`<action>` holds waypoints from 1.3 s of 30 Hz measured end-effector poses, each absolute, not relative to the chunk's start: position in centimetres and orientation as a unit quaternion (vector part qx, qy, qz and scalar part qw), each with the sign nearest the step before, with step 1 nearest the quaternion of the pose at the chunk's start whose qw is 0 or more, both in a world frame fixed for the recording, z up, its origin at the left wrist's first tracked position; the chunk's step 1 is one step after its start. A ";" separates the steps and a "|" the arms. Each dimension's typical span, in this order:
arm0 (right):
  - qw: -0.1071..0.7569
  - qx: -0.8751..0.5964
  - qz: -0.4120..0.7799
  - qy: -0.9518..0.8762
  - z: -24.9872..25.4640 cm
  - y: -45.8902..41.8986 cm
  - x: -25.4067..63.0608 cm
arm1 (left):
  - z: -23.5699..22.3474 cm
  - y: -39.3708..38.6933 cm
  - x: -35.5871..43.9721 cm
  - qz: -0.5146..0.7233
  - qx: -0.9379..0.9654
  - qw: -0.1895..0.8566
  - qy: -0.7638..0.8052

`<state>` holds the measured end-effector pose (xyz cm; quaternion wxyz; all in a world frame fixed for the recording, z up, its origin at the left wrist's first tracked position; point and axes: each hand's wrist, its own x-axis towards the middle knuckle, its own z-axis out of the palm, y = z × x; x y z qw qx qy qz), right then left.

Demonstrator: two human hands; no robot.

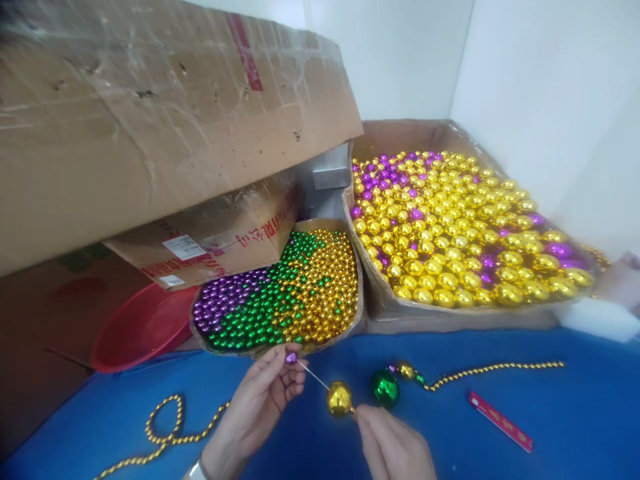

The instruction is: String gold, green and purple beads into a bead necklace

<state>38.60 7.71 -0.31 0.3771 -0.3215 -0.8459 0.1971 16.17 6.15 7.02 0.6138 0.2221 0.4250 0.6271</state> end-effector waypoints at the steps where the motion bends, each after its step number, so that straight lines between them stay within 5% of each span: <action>1: 0.377 -0.322 0.196 -0.846 -0.4 7.7 38.7 | 7.0 6.1 16.2 0.625 0.226 0.615 0.425; 26: 0.353 -0.330 0.159 -0.861 -0.9 7.0 39.7 | 7.0 4.8 16.4 0.596 0.291 0.597 0.452; 32: 0.331 -0.325 0.052 -0.884 -2.4 6.8 39.4 | 6.5 4.4 16.4 0.550 0.402 0.491 0.543; 39: 0.342 -0.356 0.139 -0.859 -4.6 5.9 37.8 | 4.4 4.0 18.7 0.511 0.447 0.448 0.582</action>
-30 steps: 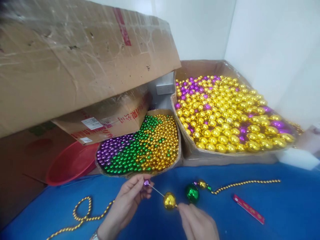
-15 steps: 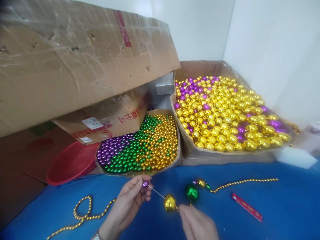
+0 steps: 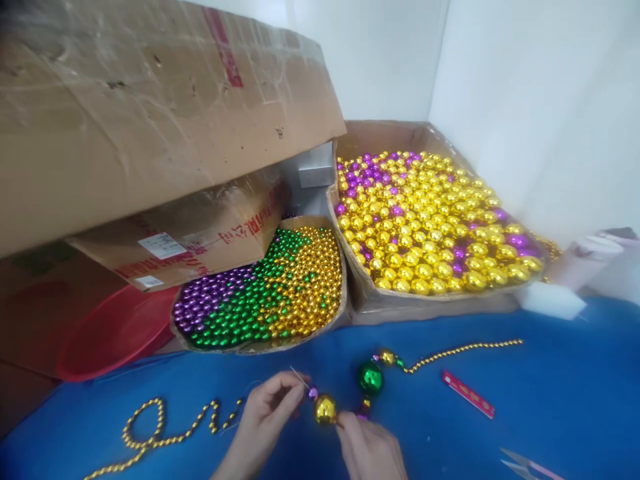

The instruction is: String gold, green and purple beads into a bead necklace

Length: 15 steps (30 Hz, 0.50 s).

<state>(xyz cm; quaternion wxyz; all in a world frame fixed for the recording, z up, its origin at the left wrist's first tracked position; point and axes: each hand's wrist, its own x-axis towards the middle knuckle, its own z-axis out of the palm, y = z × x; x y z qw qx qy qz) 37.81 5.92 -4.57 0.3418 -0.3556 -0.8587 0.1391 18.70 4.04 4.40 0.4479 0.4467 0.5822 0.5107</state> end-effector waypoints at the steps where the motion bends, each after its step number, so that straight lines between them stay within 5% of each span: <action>1: 0.343 -0.356 0.143 -0.858 -4.7 5.9 37.8 | 4.3 4.1 19.0 0.512 0.443 0.456 0.578; 6: 0.346 -0.352 0.161 -0.855 -4.4 6.2 38.4 | 4.3 4.3 19.7 0.507 0.442 0.490 0.554; 15: 0.353 -0.372 0.254 -0.820 1.0 7.4 39.3 | 8.0 3.7 19.3 0.466 0.604 0.281 0.582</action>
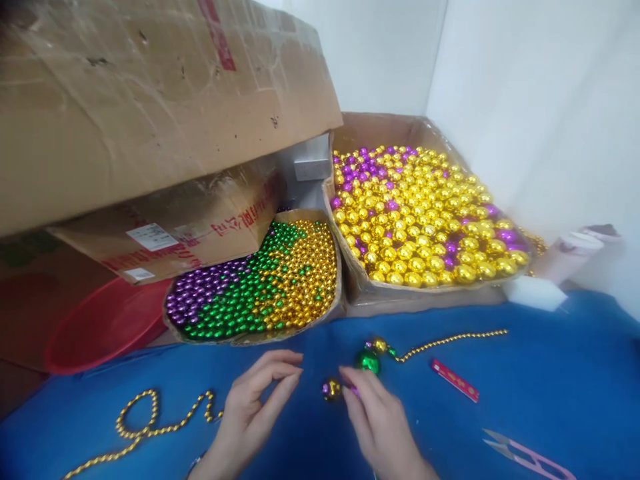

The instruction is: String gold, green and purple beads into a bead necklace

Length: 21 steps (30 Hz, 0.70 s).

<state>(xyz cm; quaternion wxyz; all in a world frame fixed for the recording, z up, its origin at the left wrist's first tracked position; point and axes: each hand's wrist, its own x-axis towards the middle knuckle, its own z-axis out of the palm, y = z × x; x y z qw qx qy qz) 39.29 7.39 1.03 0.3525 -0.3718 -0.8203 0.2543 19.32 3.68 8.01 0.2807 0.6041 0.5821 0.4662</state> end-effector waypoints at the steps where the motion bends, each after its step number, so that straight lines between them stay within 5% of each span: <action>1: 0.358 -0.363 0.261 -0.820 1.8 7.5 39.0 | 8.6 3.7 19.5 0.458 0.624 0.271 0.573; 7: 0.353 -0.302 0.306 -0.831 3.4 7.6 37.4 | 8.7 3.9 20.8 0.490 0.627 0.262 0.546; 14: 0.345 -0.292 0.303 -0.839 3.4 9.0 38.3 | 1.0 4.5 23.3 0.425 0.639 0.429 0.476; 21: 0.390 -0.295 0.286 -0.824 4.5 9.2 40.4 | 0.5 7.9 24.5 0.425 0.727 0.320 0.434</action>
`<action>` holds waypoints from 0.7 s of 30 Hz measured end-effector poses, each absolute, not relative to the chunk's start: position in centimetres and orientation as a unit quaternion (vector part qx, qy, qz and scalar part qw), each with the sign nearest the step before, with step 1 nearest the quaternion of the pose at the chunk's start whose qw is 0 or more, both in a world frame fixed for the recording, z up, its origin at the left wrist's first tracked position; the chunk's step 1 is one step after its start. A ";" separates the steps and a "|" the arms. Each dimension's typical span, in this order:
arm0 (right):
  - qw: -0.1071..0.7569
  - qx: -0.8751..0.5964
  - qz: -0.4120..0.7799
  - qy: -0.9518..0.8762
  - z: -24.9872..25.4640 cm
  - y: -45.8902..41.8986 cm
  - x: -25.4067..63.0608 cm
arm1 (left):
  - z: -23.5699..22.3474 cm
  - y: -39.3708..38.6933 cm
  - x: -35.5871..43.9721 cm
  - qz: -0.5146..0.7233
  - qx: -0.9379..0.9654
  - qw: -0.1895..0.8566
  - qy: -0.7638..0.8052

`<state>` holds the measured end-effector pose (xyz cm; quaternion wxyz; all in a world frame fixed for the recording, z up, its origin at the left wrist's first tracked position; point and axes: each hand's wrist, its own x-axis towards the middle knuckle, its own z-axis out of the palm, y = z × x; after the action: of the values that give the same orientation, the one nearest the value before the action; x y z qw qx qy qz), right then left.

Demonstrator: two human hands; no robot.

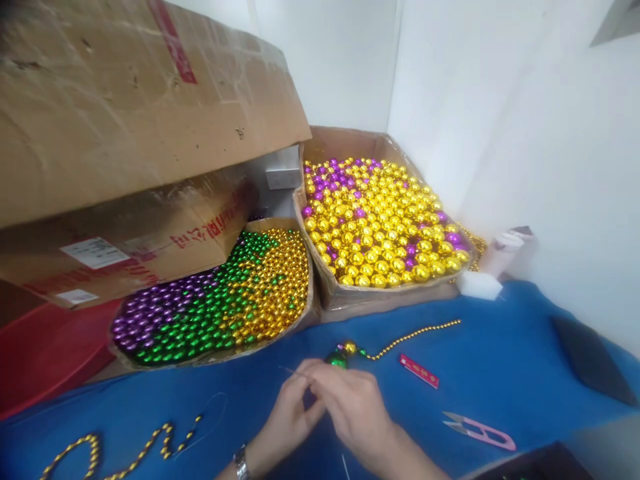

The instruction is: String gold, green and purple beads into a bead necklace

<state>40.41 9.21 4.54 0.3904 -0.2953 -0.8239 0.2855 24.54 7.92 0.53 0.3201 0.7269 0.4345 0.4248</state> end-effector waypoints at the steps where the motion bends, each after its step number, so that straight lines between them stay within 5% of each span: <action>1: 0.402 -0.309 0.288 -0.812 4.5 9.2 40.9 | 0.8 8.3 24.4 0.416 0.738 0.303 0.436; 12: 0.420 -0.399 0.301 -0.757 4.2 9.5 43.3 | -0.1 8.3 24.2 0.286 0.817 0.189 0.463; 21: 0.394 -0.453 0.352 -0.718 3.6 9.5 43.6 | -0.9 8.0 24.4 0.282 0.795 0.216 0.492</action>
<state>43.64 9.47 3.59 0.3940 -0.4533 -0.7180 0.3518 24.42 8.01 -0.93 0.2163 0.7948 0.4918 0.2823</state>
